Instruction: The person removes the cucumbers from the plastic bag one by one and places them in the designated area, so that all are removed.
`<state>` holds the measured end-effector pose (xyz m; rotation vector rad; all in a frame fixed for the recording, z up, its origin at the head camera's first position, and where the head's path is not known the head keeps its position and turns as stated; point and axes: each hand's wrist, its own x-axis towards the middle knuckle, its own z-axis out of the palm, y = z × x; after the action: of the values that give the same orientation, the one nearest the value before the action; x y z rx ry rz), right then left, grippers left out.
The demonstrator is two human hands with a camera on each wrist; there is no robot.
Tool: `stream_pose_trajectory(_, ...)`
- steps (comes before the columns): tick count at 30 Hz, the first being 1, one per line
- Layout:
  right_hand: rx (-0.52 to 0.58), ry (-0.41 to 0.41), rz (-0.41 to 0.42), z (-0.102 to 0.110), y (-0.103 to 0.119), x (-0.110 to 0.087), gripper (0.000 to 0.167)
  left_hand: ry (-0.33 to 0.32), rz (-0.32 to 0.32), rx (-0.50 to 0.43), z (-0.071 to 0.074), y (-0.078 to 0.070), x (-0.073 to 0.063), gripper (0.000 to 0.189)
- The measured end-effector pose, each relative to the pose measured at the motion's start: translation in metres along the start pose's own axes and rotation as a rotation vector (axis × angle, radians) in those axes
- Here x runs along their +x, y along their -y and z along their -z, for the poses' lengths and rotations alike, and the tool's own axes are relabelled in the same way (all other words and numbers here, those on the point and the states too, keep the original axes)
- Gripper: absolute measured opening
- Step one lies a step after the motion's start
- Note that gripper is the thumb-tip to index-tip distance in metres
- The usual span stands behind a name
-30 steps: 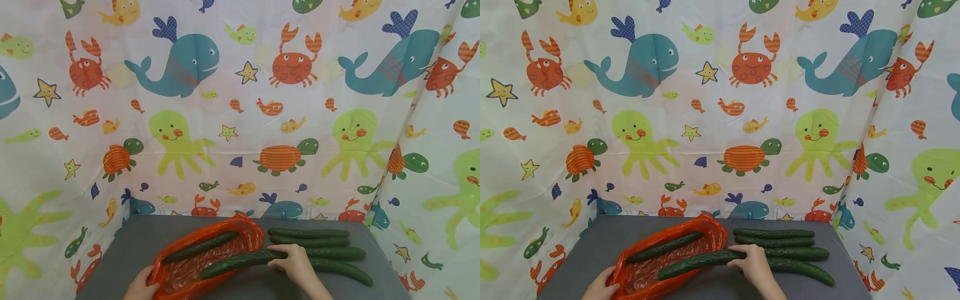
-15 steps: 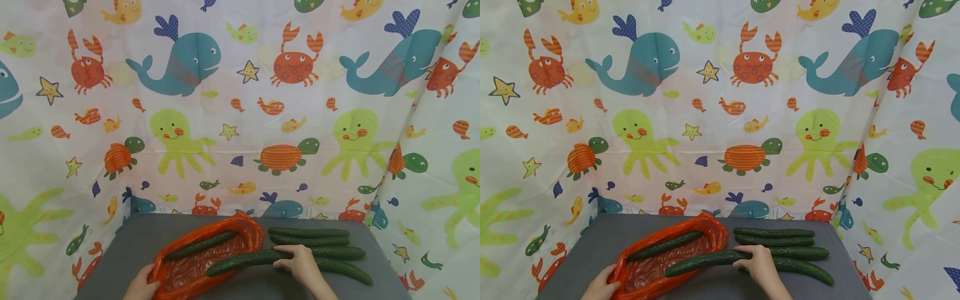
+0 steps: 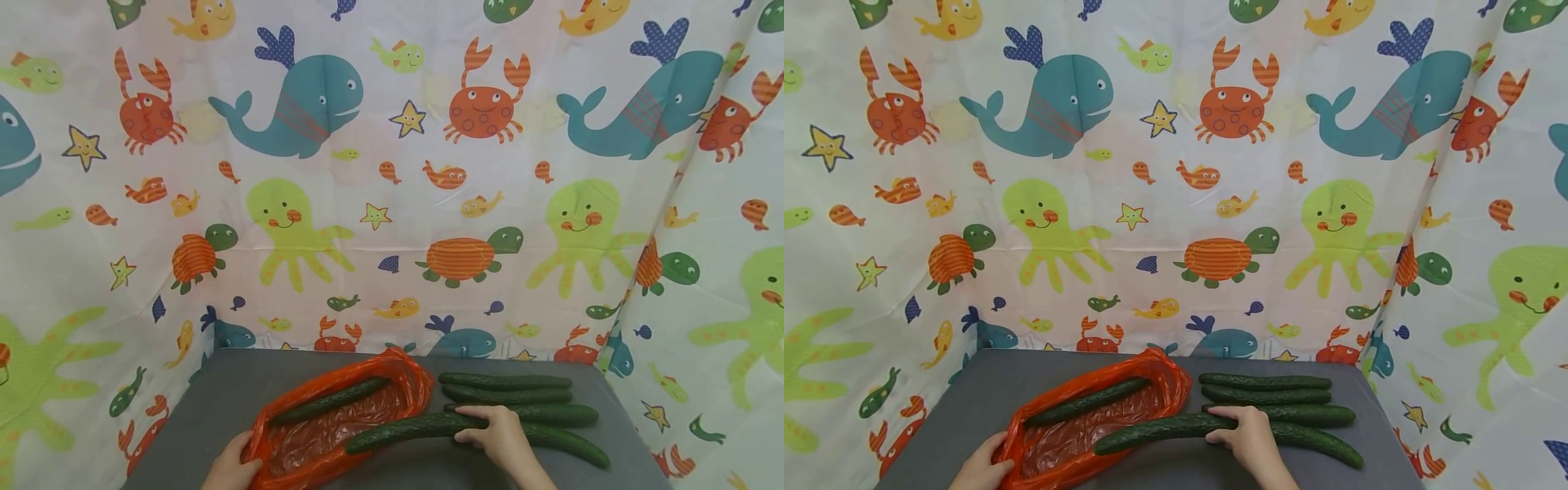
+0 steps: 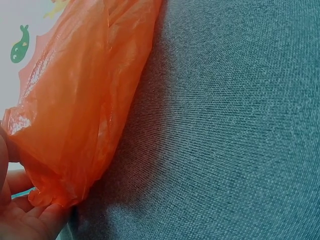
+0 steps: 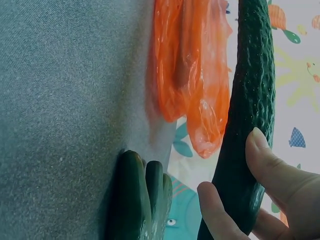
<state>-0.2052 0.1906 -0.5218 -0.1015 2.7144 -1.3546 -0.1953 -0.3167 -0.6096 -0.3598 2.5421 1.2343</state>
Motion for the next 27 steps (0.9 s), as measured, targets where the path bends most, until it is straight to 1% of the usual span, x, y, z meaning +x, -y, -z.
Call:
stream_pose_trajectory(7, -0.007, -0.004, -0.016, 0.007, -0.005, -0.005, 0.049, 0.009, 0.012, 0.013, 0.0, 0.002, 0.0, 0.066)
stream_pose_trajectory(10, -0.018, -0.007, -0.028, 0.01, -0.008, -0.006, 0.051, 0.015, 0.018, 0.0, 0.0, 0.001, -0.001, 0.066)
stream_pose_trajectory(16, -0.035, -0.007, -0.048, 0.014, -0.016, -0.007, 0.053, 0.002, 0.008, -0.03, 0.001, -0.002, -0.003, 0.063)
stream_pose_trajectory(21, -0.052, -0.024, -0.029, 0.016, -0.022, -0.01, 0.054, -0.006, 0.007, -0.047, 0.002, -0.003, -0.002, 0.063)
stream_pose_trajectory(27, -0.048, -0.01, -0.031, 0.016, -0.028, -0.013, 0.056, -0.002, -0.005, -0.021, 0.001, 0.0, -0.001, 0.063)
